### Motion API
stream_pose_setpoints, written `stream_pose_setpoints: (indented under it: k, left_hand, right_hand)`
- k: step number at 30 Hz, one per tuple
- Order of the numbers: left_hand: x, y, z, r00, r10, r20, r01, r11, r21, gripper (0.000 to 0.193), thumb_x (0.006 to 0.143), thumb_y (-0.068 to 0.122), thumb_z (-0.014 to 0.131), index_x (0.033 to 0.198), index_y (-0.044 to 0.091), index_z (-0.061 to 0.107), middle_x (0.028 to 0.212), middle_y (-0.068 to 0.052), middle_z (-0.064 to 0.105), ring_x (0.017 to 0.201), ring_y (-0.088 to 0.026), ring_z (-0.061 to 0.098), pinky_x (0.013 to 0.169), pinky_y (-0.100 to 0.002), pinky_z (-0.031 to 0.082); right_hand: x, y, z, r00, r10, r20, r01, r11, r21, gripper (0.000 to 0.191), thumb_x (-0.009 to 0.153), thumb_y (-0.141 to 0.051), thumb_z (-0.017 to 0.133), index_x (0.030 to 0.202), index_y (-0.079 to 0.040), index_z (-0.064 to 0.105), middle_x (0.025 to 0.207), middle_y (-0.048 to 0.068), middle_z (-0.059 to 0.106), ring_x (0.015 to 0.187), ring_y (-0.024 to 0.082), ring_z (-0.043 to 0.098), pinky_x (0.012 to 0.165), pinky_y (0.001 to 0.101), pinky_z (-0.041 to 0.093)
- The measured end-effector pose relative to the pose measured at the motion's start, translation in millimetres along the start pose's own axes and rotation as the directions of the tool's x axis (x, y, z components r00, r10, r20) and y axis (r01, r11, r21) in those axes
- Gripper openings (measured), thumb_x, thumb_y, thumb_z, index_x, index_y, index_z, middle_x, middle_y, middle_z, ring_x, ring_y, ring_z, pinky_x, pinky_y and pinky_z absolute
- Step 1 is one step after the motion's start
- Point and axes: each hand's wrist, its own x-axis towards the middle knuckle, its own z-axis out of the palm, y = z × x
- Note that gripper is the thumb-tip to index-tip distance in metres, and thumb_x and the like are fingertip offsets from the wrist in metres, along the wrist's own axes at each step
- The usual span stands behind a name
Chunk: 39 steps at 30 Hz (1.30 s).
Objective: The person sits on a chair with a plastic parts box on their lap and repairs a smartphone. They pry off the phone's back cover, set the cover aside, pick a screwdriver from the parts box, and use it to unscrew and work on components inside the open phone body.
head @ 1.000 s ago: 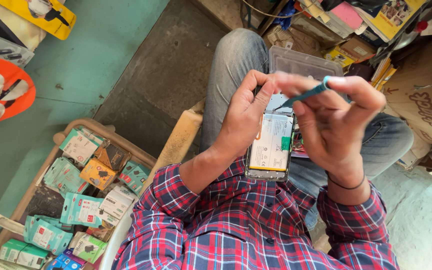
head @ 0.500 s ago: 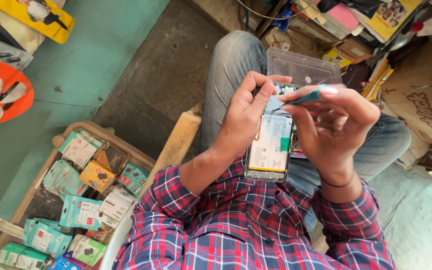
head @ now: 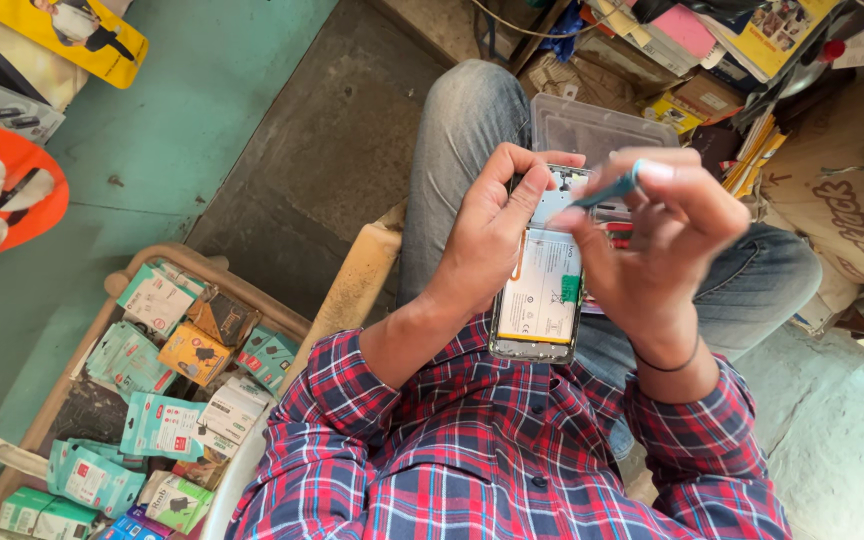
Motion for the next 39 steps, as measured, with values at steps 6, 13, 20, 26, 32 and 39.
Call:
stream_pose_setpoints:
  k: [6, 13, 20, 26, 32, 39]
  left_hand:
    - [0.0, 1.2, -0.6, 0.998, -0.054, -0.038, 0.054, 0.998, 0.011, 0.017, 0.116, 0.019, 0.049, 0.112, 0.002, 0.052, 0.12, -0.015, 0.056, 0.098, -0.01, 0.058, 0.085, -0.026, 0.051]
    - [-0.4, 3.9, -1.5, 0.999, 0.005, 0.032, -0.005, 1.0, 0.003, 0.017, 0.115, 0.019, 0.049, 0.111, 0.003, 0.051, 0.136, -0.016, 0.061, 0.104, -0.01, 0.063, 0.092, -0.026, 0.054]
    - [0.4, 6.3, -1.1, 1.0, -0.007, 0.025, 0.008, 0.999, -0.047, 0.016, 0.115, 0.018, 0.049, 0.111, 0.003, 0.051, 0.137, -0.015, 0.061, 0.105, -0.01, 0.064, 0.093, -0.027, 0.055]
    - [0.4, 4.8, -3.7, 0.999, 0.053, 0.011, -0.054, 0.996, 0.076, 0.018, 0.119, 0.018, 0.049, 0.114, 0.001, 0.052, 0.133, -0.014, 0.062, 0.112, -0.01, 0.06, 0.1, -0.026, 0.053]
    - [-1.3, 1.5, -4.8, 0.998, 0.058, 0.005, -0.058, 0.992, 0.11, 0.017, 0.117, 0.019, 0.049, 0.115, 0.003, 0.054, 0.135, -0.012, 0.062, 0.107, -0.008, 0.059, 0.095, -0.024, 0.052]
    - [-1.9, -1.1, -5.2, 1.0, 0.012, -0.007, -0.011, 0.999, 0.054, 0.016, 0.117, 0.019, 0.05, 0.119, 0.004, 0.055, 0.114, -0.007, 0.063, 0.097, -0.007, 0.058, 0.087, -0.023, 0.052]
  right_hand:
    - [-8.4, 2.0, -1.5, 0.997, 0.079, 0.027, -0.081, 0.991, 0.105, 0.062, 0.104, 0.018, 0.058, 0.144, -0.013, 0.022, 0.124, 0.024, 0.057, 0.112, 0.028, 0.066, 0.094, 0.0374, 0.06]
    - [-15.1, 10.3, -6.1, 0.989, 0.135, -0.06, -0.126, 0.983, 0.133, 0.063, 0.107, 0.019, 0.067, 0.141, -0.013, 0.025, 0.116, 0.018, 0.061, 0.103, 0.028, 0.072, 0.088, 0.0339, 0.066]
    - [-13.5, 6.5, -16.0, 0.967, 0.254, -0.012, -0.253, 0.966, 0.051, 0.057, 0.112, 0.011, 0.067, 0.148, -0.011, 0.029, 0.11, 0.013, 0.062, 0.083, 0.017, 0.061, 0.074, 0.0237, 0.053]
    - [1.4, 1.4, -15.9, 0.938, 0.27, 0.217, -0.201, 0.934, -0.294, 0.065, 0.09, 0.004, 0.081, 0.139, -0.004, 0.04, 0.096, 0.009, 0.073, 0.064, 0.013, 0.054, 0.06, 0.0252, 0.047]
    - [4.2, 0.8, -8.1, 0.96, 0.187, 0.211, -0.117, 0.946, -0.303, 0.059, 0.097, 0.007, 0.075, 0.141, -0.003, 0.037, 0.101, 0.013, 0.074, 0.094, 0.023, 0.078, 0.075, 0.0318, 0.058]
    - [0.5, 5.3, -7.3, 0.954, 0.186, 0.235, -0.125, 0.96, -0.253, 0.057, 0.099, 0.012, 0.068, 0.141, 0.0, 0.031, 0.12, 0.023, 0.069, 0.107, 0.032, 0.076, 0.083, 0.0369, 0.059]
